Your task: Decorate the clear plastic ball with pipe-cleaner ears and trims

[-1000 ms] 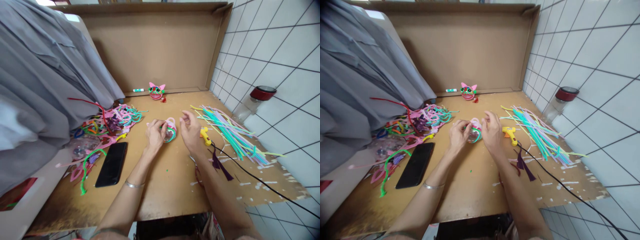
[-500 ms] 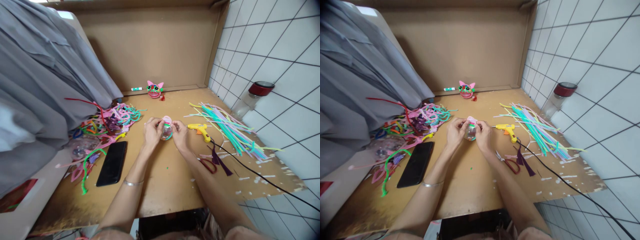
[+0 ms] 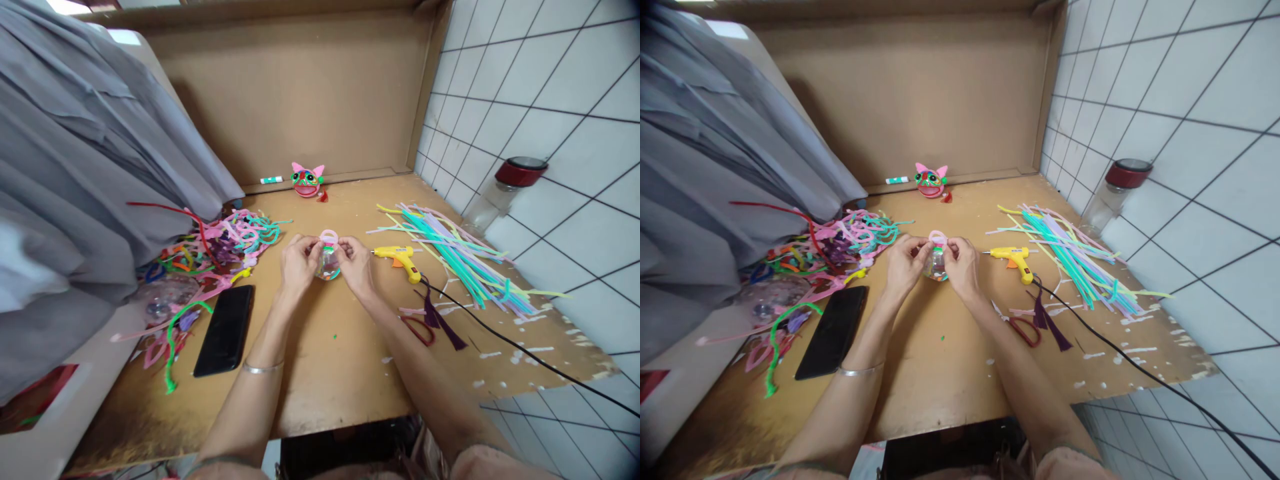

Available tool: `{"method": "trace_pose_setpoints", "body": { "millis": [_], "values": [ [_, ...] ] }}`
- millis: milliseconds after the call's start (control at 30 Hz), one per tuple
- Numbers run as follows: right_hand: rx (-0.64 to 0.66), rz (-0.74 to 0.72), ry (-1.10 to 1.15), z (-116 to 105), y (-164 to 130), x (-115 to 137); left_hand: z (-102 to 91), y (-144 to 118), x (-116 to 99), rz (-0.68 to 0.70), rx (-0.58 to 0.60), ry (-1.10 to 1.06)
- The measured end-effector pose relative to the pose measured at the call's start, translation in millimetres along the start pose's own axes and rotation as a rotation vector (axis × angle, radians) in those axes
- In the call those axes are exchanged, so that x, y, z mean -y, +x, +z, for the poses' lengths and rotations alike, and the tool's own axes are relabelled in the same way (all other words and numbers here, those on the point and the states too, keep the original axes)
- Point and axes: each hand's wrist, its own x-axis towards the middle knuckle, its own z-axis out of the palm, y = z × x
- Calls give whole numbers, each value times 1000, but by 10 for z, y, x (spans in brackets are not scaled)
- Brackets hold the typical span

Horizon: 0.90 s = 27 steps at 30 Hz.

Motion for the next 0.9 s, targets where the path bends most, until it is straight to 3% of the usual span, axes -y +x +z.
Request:
{"method": "trace_pose_setpoints", "body": {
  "millis": [200, 900],
  "values": [
    [2, -46, -46, 0, 12, -13, -2, -1, 10, -2, 18, -13],
    [-39, 6, -81, -2, 60, -76, 37, 27, -9, -75, 29, -13]
  ]
}}
